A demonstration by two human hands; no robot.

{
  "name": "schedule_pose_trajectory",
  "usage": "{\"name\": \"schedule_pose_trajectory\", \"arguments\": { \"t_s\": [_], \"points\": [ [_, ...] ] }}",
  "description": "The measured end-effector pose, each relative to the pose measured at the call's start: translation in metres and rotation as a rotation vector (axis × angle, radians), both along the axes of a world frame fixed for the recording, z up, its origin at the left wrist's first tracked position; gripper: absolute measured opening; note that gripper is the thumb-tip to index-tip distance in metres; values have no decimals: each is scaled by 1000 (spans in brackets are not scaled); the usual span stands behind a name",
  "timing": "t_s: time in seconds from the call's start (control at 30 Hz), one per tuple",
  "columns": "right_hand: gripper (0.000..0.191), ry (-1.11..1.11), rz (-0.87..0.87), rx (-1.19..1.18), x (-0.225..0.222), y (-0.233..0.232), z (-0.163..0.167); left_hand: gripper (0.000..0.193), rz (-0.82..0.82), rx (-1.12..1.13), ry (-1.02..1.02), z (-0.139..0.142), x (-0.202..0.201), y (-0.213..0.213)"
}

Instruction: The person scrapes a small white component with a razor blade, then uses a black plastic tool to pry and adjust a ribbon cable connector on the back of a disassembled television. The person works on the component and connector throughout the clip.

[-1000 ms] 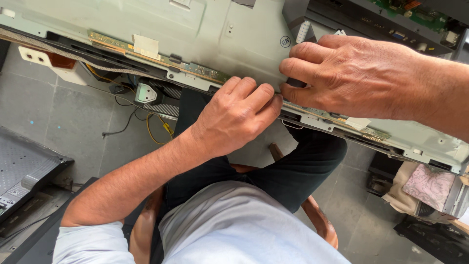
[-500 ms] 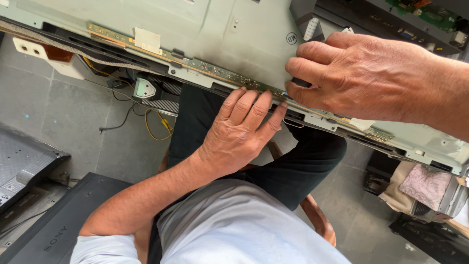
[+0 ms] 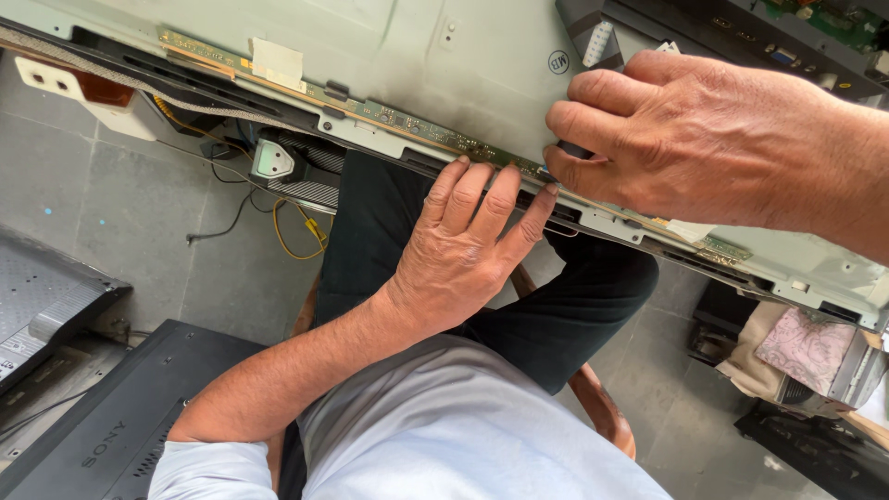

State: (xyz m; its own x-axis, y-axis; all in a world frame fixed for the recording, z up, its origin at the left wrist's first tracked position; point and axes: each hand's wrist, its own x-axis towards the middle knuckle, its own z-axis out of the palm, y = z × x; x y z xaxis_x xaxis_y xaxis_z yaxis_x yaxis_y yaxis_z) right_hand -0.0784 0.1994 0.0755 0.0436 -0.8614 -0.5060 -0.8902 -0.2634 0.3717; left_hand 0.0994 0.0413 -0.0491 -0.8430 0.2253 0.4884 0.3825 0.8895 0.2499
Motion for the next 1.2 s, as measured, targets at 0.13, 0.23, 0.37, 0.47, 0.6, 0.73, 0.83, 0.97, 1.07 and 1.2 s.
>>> {"name": "schedule_pose_trajectory", "arguments": {
  "t_s": [0.13,0.23,0.37,0.47,0.6,0.73,0.83,0.97,1.07,1.2],
  "points": [
    [53,-31,-16,-19,-2,1,-1,41,5,-11,-1,-1,0,1],
    [53,-48,-38,-33,-2,1,-2,41,6,-14,-2,-2,0,2],
    [53,-59,-49,-35,-2,2,-3,41,5,-27,0,-5,0,2],
    [52,-64,-43,-13,-3,2,-3,41,0,-26,-3,-6,0,2],
    [51,-90,-35,-66,-3,3,-2,41,-8,-27,-3,-7,-1,2],
    [49,-142,-61,-96,-3,3,-2,41,-8,-25,-5,-7,-1,2],
    [47,-175,-92,-93,-2,2,-3,41,-1,-25,-8,-7,0,2],
    [49,-179,-97,-97,-2,0,-2,42,-1,-25,-7,-8,-1,3],
    [52,-151,-88,-53,-2,-1,0,41,-3,-24,-12,-9,-1,3],
    [52,-78,-55,18,-2,-3,1,42,-5,-29,-14,-10,-1,3]
  ]
}}
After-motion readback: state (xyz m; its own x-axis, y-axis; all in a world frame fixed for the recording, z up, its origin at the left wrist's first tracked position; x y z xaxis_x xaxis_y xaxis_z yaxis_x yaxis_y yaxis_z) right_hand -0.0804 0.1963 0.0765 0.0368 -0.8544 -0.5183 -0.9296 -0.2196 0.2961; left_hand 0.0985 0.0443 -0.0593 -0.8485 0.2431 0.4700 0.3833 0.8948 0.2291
